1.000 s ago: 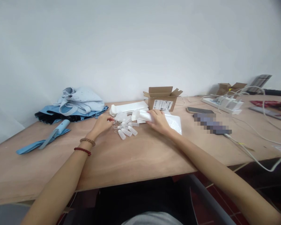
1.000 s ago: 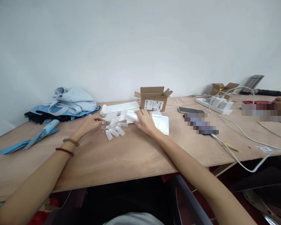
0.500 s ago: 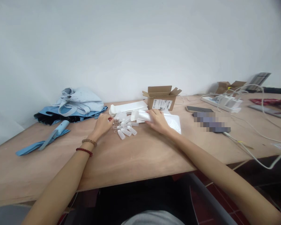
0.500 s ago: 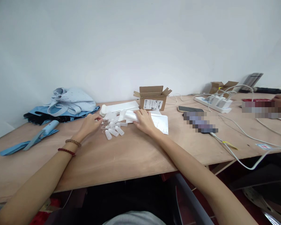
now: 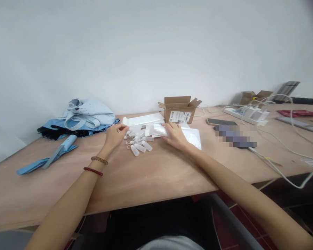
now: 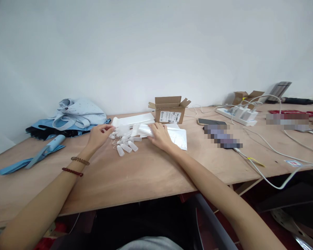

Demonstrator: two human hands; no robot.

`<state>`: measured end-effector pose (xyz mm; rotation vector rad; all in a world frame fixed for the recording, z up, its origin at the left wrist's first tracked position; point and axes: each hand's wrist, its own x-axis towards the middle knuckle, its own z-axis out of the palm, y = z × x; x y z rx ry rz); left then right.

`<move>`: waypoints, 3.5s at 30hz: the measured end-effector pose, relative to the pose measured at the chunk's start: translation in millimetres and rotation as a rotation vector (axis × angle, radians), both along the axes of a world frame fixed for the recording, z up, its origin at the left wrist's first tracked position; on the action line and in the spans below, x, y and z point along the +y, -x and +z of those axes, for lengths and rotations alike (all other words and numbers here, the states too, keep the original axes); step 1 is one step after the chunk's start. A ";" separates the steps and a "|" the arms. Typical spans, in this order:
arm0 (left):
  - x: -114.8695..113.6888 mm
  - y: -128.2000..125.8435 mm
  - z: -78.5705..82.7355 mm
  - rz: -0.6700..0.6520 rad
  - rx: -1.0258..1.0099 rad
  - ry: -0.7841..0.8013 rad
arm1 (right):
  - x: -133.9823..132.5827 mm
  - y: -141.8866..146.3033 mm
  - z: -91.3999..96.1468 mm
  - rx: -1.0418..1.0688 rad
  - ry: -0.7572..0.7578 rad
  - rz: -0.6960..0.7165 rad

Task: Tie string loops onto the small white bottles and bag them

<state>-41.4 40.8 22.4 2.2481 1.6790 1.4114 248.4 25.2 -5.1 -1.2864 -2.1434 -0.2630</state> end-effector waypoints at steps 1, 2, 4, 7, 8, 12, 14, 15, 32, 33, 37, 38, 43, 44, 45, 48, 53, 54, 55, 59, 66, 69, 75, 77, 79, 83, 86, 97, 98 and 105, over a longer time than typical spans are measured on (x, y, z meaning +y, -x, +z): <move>-1.6 -4.2 -0.7 -0.019 0.001 -0.003 | 0.0 0.1 -0.1 0.000 0.000 0.000; -3.5 -8.9 -1.4 -0.039 0.005 -0.005 | -0.1 0.2 -0.1 0.000 0.001 0.002; -8.1 -18.8 -2.8 -0.082 0.019 -0.013 | -0.8 0.7 0.1 0.001 0.005 0.011; -16.1 -32.8 -4.3 -0.153 0.057 -0.056 | -2.7 2.0 1.3 0.002 0.006 0.028; -18.8 -36.5 -4.5 -0.178 0.075 -0.075 | -3.4 2.5 1.8 -0.002 0.003 0.035; -27.2 -46.2 -4.0 -0.253 0.113 -0.113 | -6.3 4.7 3.3 -0.021 -0.020 0.070; -29.6 -48.8 -3.6 -0.281 0.109 -0.103 | -8.0 6.1 3.9 -0.017 -0.031 0.093; -30.5 -49.9 -3.6 -0.301 0.107 -0.094 | -9.0 6.9 4.2 -0.012 -0.036 0.107; 2.5 11.3 -1.8 0.131 0.118 0.217 | -4.6 1.8 1.7 0.023 -0.028 0.105; 5.9 15.9 -5.7 0.113 0.157 0.243 | -4.1 1.7 1.1 0.021 -0.028 0.108; 15.8 23.0 -22.2 0.055 0.235 0.282 | -3.5 2.1 0.5 0.010 -0.030 0.105; 17.6 23.2 -25.4 0.046 0.244 0.271 | -3.7 2.3 0.7 0.009 -0.031 0.103; 21.6 21.6 -32.8 0.018 0.285 0.223 | -5.4 3.2 2.2 0.004 -0.030 0.097; 21.3 20.8 -32.8 0.017 0.291 0.227 | -5.7 3.3 2.3 0.002 -0.028 0.100; 20.7 19.9 -32.5 0.015 0.301 0.231 | -5.9 3.3 2.3 0.001 -0.027 0.102; 19.3 17.6 -31.3 -0.001 0.367 0.209 | -5.9 3.2 2.1 -0.007 -0.027 0.107; 19.9 16.8 -30.3 0.003 0.470 0.090 | -6.0 3.2 2.6 -0.011 -0.021 0.101; 19.7 16.8 -29.6 0.012 0.457 0.072 | -6.0 3.2 2.8 -0.008 -0.022 0.101; 19.1 16.4 -28.4 0.026 0.432 0.053 | -5.9 3.2 2.9 -0.006 -0.023 0.100; 10.6 11.1 -17.0 0.083 0.245 -0.020 | -4.3 2.4 2.5 -0.009 -0.020 0.086; -15.4 -11.4 7.9 -0.073 0.143 -0.070 | -2.9 0.3 2.5 0.022 -0.012 0.087; -20.4 -20.0 7.2 -0.163 0.250 -0.077 | -4.2 1.0 2.8 0.029 -0.015 0.100; -23.9 -31.8 0.4 -0.272 0.227 -0.089 | -9.4 6.2 3.2 0.020 -0.027 0.143; -25.5 -35.7 -1.2 -0.295 0.177 -0.072 | -11.4 8.3 3.8 0.017 -0.035 0.154; -27.0 -39.9 -3.7 -0.315 0.135 -0.054 | -13.3 10.2 4.3 0.013 -0.035 0.165; -29.4 -48.5 -10.4 -0.278 0.085 0.040 | -15.8 12.9 3.9 0.000 -0.025 0.202; -32.0 -54.0 -13.0 -0.278 0.085 0.122 | -16.6 14.4 3.2 -0.007 -0.015 0.214; -23.2 -39.3 -4.3 -0.130 -0.146 0.084 | -17.0 9.6 9.9 -0.007 0.000 0.219; -21.1 -37.8 -4.9 -0.155 -0.186 0.118 | -17.2 9.0 10.7 -0.006 -0.006 0.234; -22.0 -44.0 -9.6 -0.324 -0.221 0.389 | -15.7 8.0 10.2 0.007 -0.056 0.315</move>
